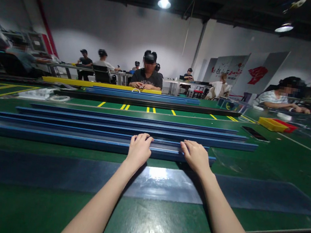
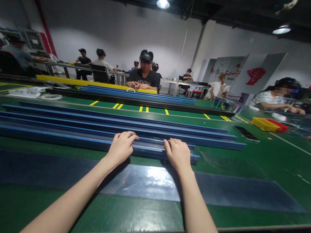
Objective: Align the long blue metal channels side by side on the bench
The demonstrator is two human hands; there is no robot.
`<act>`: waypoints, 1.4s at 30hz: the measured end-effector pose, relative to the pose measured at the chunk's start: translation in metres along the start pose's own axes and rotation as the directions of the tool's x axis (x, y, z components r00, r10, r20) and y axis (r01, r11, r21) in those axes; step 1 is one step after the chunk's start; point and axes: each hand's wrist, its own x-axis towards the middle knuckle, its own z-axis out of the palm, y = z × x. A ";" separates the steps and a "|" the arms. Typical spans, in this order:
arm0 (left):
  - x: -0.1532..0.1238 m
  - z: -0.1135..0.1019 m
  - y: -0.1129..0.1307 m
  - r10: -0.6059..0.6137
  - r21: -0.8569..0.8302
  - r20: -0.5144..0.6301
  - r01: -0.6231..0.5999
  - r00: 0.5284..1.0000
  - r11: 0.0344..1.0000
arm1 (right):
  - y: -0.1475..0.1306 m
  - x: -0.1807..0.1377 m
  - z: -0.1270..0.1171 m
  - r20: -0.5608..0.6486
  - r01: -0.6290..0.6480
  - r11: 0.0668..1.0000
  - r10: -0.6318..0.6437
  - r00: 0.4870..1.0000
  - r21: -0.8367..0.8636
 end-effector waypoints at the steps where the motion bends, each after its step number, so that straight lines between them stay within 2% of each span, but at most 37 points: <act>1: 0.000 -0.001 -0.001 -0.023 0.000 -0.004 0.023 1.000 1.000 | 0.001 0.000 -0.001 0.000 -0.021 0.999 0.021 1.000 -0.028; 4: 0.001 -0.005 -0.003 -0.078 -0.008 -0.030 0.077 0.997 0.997 | 0.001 0.000 -0.002 0.015 -0.051 0.995 0.053 0.998 -0.086; 8: 0.001 -0.006 0.000 -0.082 -0.035 -0.069 0.080 0.994 0.996 | -0.005 -0.001 -0.001 0.030 -0.029 0.996 0.032 0.999 -0.086; 12: 0.000 -0.004 0.007 -0.032 -0.049 -0.112 0.027 0.993 0.998 | -0.015 -0.004 0.005 0.019 0.087 0.995 -0.088 0.996 0.045; 16: -0.001 0.001 0.010 0.004 -0.028 -0.097 -0.007 0.995 1.000 | -0.023 -0.006 0.010 0.040 0.207 0.968 -0.214 0.976 0.143; 18: -0.002 0.002 0.009 0.005 -0.017 -0.081 -0.006 0.997 1.000 | -0.023 -0.005 0.009 0.042 0.218 0.963 -0.228 0.973 0.161; 21: -0.002 0.002 0.007 -0.013 -0.023 -0.057 0.012 0.998 1.000 | -0.016 -0.004 0.007 0.015 0.159 0.978 -0.163 0.987 0.132; 26: 0.000 -0.004 0.003 -0.078 -0.065 -0.059 0.074 0.995 0.995 | 0.000 -0.001 0.000 -0.043 -0.019 1.000 0.019 0.999 -0.001; 32: 0.001 -0.008 0.000 -0.149 -0.058 -0.091 0.144 0.985 0.988 | -0.002 -0.001 -0.006 0.021 -0.097 0.989 0.100 0.995 -0.114; 36: 0.001 -0.007 0.004 -0.133 -0.070 -0.116 0.125 0.984 0.990 | -0.010 -0.003 -0.002 0.086 0.036 0.997 -0.030 0.996 -0.069; 42: -0.003 0.000 0.012 -0.017 -0.046 -0.092 0.013 0.996 0.999 | -0.019 -0.006 0.009 0.111 0.249 0.967 -0.253 0.961 0.053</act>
